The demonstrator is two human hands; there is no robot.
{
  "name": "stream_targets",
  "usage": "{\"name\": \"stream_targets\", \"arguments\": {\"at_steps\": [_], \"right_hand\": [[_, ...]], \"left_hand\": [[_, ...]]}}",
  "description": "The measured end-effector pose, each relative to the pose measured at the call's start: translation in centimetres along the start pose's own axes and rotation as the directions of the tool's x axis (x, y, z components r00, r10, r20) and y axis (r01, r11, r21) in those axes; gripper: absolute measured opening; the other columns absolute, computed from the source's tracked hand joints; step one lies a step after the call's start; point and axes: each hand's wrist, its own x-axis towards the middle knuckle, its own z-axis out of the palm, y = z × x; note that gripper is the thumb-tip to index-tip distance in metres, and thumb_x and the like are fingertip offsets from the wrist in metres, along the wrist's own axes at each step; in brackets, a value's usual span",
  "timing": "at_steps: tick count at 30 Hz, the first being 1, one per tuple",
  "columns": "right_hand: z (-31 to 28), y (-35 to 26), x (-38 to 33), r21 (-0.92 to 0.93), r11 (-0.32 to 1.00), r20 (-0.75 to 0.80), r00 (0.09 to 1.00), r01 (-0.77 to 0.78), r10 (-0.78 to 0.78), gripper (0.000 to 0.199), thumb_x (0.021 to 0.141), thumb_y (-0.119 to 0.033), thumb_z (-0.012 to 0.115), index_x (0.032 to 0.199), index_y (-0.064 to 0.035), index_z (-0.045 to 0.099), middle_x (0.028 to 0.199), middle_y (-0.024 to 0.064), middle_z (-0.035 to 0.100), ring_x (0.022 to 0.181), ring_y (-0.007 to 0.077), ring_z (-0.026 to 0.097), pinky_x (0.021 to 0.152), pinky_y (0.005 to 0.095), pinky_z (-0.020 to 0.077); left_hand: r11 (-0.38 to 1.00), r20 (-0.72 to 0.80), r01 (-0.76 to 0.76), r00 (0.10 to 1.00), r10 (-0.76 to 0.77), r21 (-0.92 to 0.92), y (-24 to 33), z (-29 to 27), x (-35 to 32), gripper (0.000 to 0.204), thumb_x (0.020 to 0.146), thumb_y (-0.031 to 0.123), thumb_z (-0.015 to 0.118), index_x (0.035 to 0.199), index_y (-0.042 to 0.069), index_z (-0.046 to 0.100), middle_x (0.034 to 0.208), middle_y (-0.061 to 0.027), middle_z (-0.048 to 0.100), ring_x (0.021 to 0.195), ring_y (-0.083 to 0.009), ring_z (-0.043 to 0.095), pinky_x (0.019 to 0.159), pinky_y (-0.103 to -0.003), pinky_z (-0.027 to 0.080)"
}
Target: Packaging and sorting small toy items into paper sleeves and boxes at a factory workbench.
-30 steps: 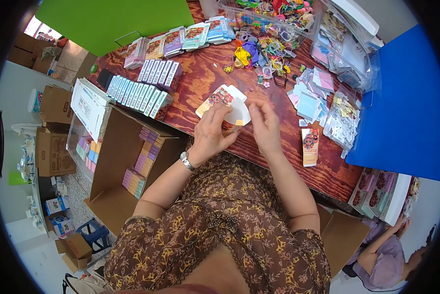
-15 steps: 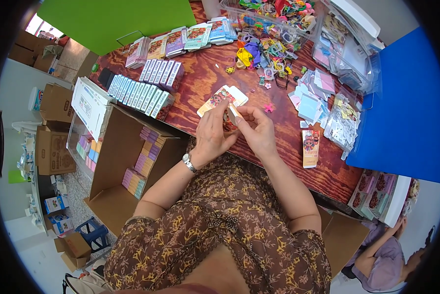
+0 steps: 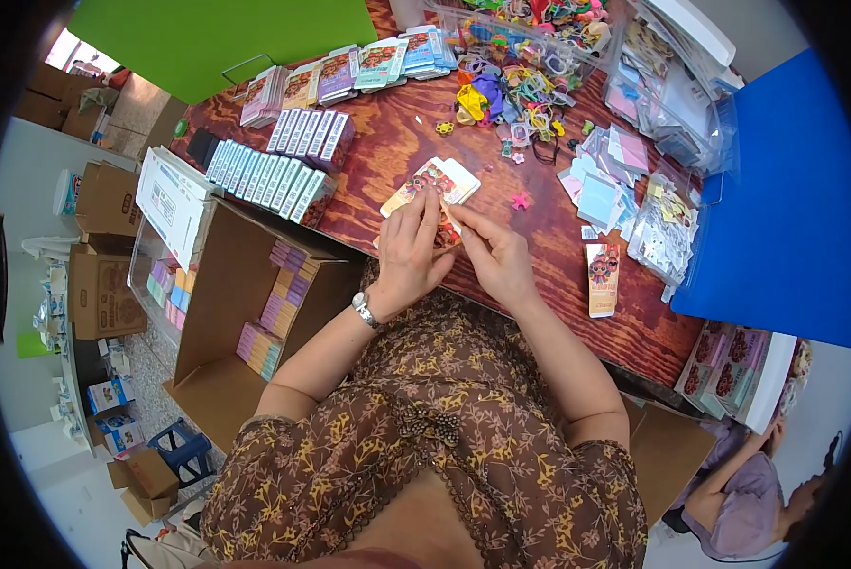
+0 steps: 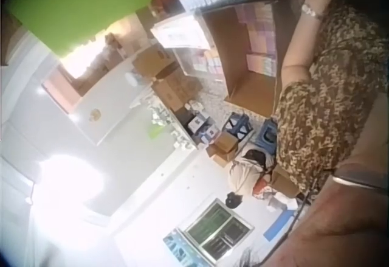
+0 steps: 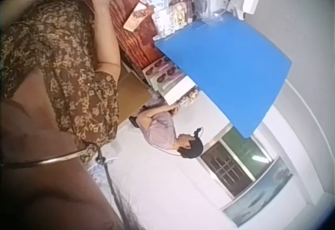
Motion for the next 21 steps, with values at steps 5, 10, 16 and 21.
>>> {"name": "stream_targets", "arguments": {"at_steps": [5, 10, 16, 21], "right_hand": [[0.6, 0.4, -1.0, 0.285, 0.954, -0.004, 0.995, -0.098, 0.103, 0.043, 0.104, -0.004, 0.051, 0.145, 0.0056, 0.048, 0.135, 0.0159, 0.064, 0.127, 0.0197, 0.058, 0.106, 0.0322, 0.0457], [1.1, -1.8, -2.0, -0.306, 0.947, 0.005, 0.995, 0.098, -0.101, 0.047, 0.104, -0.007, 0.051, 0.149, 0.0027, 0.043, 0.137, 0.0209, 0.062, 0.128, 0.0241, 0.06, 0.104, 0.034, 0.0477], [-0.8, 1.1, -1.6, -0.121, 0.993, -0.084, 0.996, 0.007, -0.018, 0.046, 0.103, -0.006, 0.053, 0.147, 0.0023, 0.046, 0.136, 0.0177, 0.063, 0.124, 0.0229, 0.062, 0.102, 0.0323, 0.0493], [-10.1, 4.7, -0.6, -0.245, 0.934, -0.19, 0.958, -0.26, 0.217, 0.045, 0.1, -0.01, 0.058, 0.143, -0.0013, 0.052, 0.13, 0.0133, 0.067, 0.112, 0.0212, 0.066, 0.096, 0.0314, 0.0518]], "left_hand": [[0.998, -0.001, 0.025, 1.0, -0.025, -0.051, 0.3, 0.2, -0.2, 0.094, 0.072, 0.018, 0.079, 0.15, -0.009, 0.035, 0.14, -0.0245, 0.05, 0.111, -0.0379, 0.054, 0.091, -0.044, 0.043], [0.995, 0.052, 0.077, 0.996, -0.074, -0.061, 0.7, 0.6, -0.2, 0.092, 0.074, 0.015, 0.076, 0.151, -0.009, 0.033, 0.146, -0.025, 0.044, 0.118, -0.0384, 0.049, 0.1, -0.046, 0.038], [0.959, 0.167, 0.056, 0.986, -0.01, -0.277, 0.8, 1.9, 0.6, 0.097, 0.075, 0.029, 0.08, 0.151, -0.009, 0.032, 0.147, -0.0269, 0.043, 0.12, -0.0379, 0.049, 0.099, -0.047, 0.04], [0.976, 0.092, 0.14, 0.983, -0.157, 0.167, -3.6, 3.7, 2.2, 0.111, 0.074, 0.053, 0.082, 0.148, -0.012, 0.032, 0.143, -0.0292, 0.047, 0.128, -0.0412, 0.048, 0.106, -0.051, 0.04]]}}
